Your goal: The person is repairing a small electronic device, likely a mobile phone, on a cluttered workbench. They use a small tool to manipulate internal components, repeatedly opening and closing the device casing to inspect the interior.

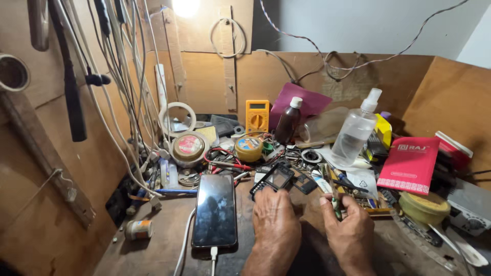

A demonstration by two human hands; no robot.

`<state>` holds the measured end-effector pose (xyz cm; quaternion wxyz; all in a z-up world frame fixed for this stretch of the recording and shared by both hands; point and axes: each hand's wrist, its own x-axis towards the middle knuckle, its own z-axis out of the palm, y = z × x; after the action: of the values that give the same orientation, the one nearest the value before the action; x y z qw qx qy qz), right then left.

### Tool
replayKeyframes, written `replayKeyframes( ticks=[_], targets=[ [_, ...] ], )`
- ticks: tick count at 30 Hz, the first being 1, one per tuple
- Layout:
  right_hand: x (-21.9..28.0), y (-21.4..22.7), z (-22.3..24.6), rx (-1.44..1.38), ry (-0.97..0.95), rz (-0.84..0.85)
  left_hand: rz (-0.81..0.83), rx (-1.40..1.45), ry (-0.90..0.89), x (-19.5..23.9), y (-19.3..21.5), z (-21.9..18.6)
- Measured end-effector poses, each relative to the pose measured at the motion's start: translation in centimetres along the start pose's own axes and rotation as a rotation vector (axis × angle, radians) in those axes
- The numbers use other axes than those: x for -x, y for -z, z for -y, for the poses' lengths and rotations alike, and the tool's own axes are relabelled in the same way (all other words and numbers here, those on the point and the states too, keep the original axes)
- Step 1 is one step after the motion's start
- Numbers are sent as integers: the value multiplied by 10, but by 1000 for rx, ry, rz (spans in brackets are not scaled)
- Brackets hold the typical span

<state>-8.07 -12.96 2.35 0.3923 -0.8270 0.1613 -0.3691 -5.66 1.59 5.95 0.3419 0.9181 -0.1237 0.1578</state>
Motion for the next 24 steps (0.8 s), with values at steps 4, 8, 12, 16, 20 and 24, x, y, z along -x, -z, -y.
replayKeyframes(
  ticks=[4,8,12,16,20,24],
  targets=[
    [-2,-7,-8,27,-112,14,-163,174,-184,-14,14,-8],
    [-2,-4,-15,-179,-86,-28,-125,62,-522,1,23,-10],
    [-12,-8,-6,-210,-138,13,-204,-148,-580,-8,34,2],
    [-2,3,-15,-52,-82,-37,-225,-44,-448,-2,20,8],
    [-6,-5,-14,-128,-78,-56,7,281,-196,4,16,8],
    [-1,-8,-26,-265,-92,-28,97,106,-181,22,2,5]
  ],
)
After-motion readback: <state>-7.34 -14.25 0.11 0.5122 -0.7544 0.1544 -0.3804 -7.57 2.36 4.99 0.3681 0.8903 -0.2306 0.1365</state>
